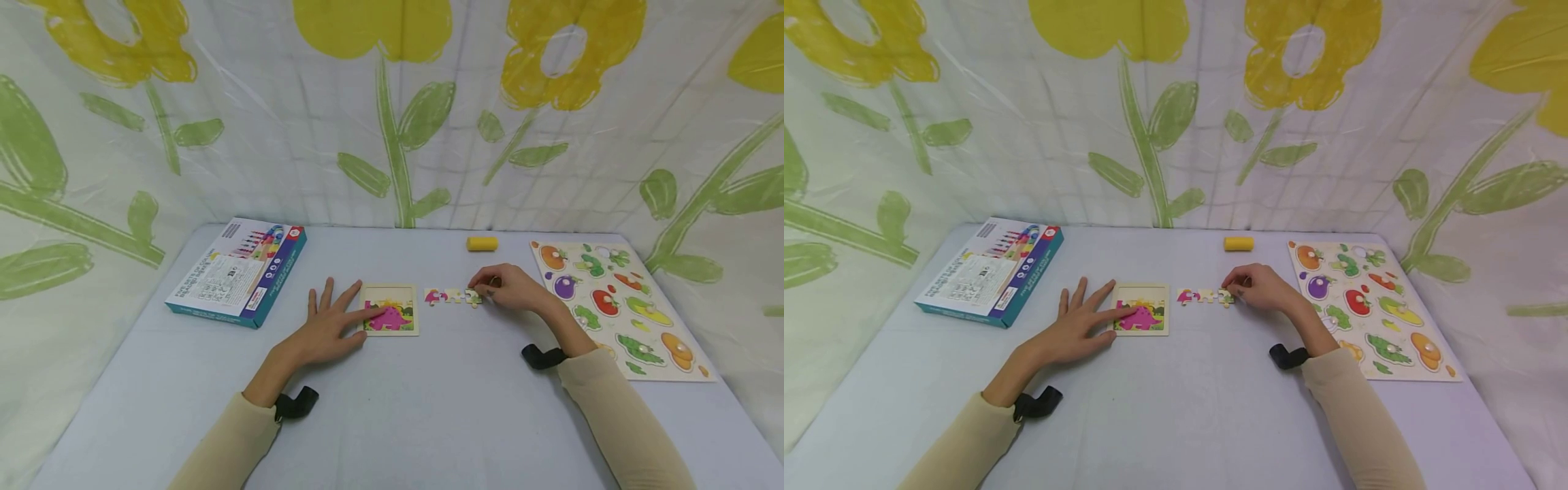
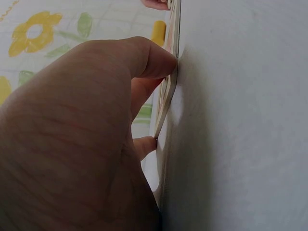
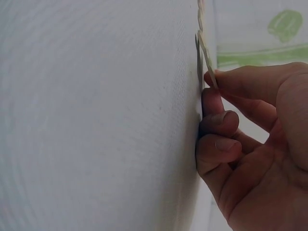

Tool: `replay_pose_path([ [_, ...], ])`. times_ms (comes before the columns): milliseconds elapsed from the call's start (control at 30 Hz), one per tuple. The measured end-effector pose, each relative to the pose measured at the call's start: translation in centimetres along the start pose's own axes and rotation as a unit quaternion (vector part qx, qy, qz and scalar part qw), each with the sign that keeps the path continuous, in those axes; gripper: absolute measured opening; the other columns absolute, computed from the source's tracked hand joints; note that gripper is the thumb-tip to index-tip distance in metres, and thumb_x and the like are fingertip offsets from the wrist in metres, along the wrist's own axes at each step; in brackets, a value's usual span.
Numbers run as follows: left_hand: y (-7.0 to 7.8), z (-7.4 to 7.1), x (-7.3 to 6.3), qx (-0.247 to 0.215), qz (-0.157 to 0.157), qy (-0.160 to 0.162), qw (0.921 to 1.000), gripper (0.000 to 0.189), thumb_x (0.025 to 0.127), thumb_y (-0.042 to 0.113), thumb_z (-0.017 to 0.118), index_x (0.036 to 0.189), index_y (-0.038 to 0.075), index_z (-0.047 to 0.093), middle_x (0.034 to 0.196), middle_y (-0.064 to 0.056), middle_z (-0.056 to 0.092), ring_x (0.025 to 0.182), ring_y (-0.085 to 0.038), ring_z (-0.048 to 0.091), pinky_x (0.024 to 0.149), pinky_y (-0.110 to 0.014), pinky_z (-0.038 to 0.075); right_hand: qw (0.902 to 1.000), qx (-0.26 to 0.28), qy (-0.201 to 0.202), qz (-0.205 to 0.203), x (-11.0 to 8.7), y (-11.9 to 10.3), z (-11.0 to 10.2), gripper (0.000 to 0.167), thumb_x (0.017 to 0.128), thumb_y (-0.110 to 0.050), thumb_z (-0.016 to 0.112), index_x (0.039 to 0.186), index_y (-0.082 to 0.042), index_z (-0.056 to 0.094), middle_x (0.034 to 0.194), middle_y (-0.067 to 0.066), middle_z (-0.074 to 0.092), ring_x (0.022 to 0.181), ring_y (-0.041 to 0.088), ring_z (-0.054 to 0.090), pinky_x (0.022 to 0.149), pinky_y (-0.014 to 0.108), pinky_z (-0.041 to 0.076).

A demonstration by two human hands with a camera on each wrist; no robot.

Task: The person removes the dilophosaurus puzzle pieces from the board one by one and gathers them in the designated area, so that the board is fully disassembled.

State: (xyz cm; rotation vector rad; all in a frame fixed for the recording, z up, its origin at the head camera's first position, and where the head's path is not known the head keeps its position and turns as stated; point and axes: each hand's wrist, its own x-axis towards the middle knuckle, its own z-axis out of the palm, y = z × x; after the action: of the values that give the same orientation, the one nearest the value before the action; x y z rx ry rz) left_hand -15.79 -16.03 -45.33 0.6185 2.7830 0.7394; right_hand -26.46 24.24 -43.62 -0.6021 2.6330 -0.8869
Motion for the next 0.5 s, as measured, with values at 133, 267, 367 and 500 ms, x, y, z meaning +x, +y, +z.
replay_pose_path([
  [133,-0.01,0.07,-0.01,-0.001,0.002,0.001,1.0,0.053,0.102,0.043,0.06,0.154,0.038,0.055,0.181,-0.009,0.012,0.163,-0.055,-0.014,0.123,-0.078,-0.016,1.0,-0.001,-0.002,0.002,0.02,0.07,0.02,0.019,0.104,-0.013,0.063,0.116,-0.014,0.078,0.107,0.005,0.077,0.087,0.017,0.057,0.078,0.031,0.048],
  [267,-0.04,0.08,-0.02,-0.003,0.003,0.001,1.0,0.053,0.102,0.043,0.06,0.154,0.039,0.055,0.181,-0.009,0.011,0.163,-0.055,-0.014,0.123,-0.078,-0.016,1.0,0.001,0.001,0.003,-0.03,0.15,0.04,0.019,0.104,-0.013,0.063,0.116,-0.014,0.078,0.107,0.005,0.077,0.088,0.017,0.058,0.079,0.032,0.048],
  [367,-0.07,0.06,-0.01,-0.002,0.003,-0.001,1.0,0.054,0.102,0.044,0.06,0.155,0.039,0.054,0.181,-0.009,0.011,0.163,-0.055,-0.014,0.123,-0.079,-0.016,1.0,0.002,0.005,0.002,-0.08,0.12,0.02,0.019,0.104,-0.012,0.063,0.116,-0.014,0.078,0.106,0.005,0.076,0.088,0.017,0.058,0.08,0.032,0.048],
  [500,-0.06,0.02,0.02,0.0,0.002,-0.003,1.0,0.054,0.102,0.043,0.059,0.155,0.039,0.053,0.181,-0.008,0.01,0.163,-0.054,-0.014,0.124,-0.078,-0.016,1.0,0.001,0.007,0.0,-0.05,0.08,0.02,0.019,0.103,-0.012,0.064,0.116,-0.014,0.078,0.104,0.005,0.076,0.087,0.017,0.058,0.079,0.031,0.048],
])
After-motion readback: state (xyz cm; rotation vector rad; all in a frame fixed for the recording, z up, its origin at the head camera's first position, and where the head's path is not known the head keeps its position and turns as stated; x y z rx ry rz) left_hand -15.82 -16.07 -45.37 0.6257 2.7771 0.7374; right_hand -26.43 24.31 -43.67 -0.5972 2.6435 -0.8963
